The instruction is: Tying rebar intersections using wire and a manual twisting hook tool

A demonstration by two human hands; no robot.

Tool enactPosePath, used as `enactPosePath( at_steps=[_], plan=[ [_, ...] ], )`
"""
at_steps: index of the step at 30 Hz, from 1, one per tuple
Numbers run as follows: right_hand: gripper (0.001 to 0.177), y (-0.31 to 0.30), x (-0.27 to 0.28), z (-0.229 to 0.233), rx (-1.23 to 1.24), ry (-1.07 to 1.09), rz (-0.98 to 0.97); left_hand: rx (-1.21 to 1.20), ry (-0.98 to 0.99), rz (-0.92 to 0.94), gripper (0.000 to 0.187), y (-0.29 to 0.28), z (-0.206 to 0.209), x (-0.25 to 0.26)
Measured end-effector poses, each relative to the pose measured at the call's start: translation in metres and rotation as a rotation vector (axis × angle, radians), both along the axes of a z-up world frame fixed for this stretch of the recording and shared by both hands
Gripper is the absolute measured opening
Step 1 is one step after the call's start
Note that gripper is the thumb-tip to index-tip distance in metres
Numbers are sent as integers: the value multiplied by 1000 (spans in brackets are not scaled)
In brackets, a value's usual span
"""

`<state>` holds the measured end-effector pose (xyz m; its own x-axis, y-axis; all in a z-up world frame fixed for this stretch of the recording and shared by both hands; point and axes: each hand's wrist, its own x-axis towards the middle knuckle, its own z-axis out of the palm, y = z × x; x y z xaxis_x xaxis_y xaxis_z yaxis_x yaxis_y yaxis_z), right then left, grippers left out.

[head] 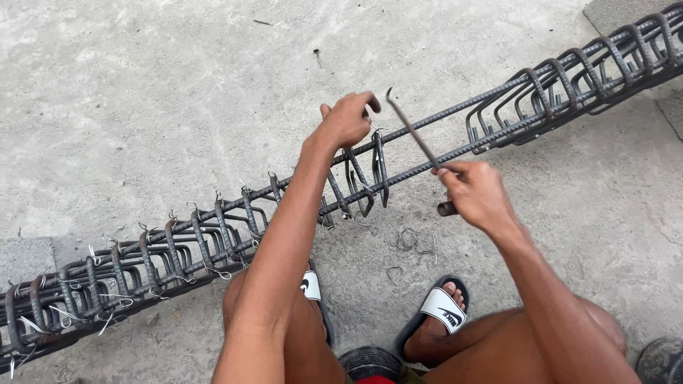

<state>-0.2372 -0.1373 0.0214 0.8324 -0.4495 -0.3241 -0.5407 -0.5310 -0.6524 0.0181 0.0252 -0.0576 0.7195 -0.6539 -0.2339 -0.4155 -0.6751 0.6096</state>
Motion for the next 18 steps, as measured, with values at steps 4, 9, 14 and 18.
enactPosePath(
  at_steps=[4,9,14,18],
  plan=[
    [32,14,4,4,108,47,76,68,-75,30,28,9,20,2],
    [30,18,7,9,91,-8,40,96,-234,53,25,22,36,0],
    [29,15,12,2,93,6,66,64,-242,5,23,21,92,-24],
    [28,23,9,18,-31,-17,16,205,-167,-46,22,40,138,-60]
  ],
)
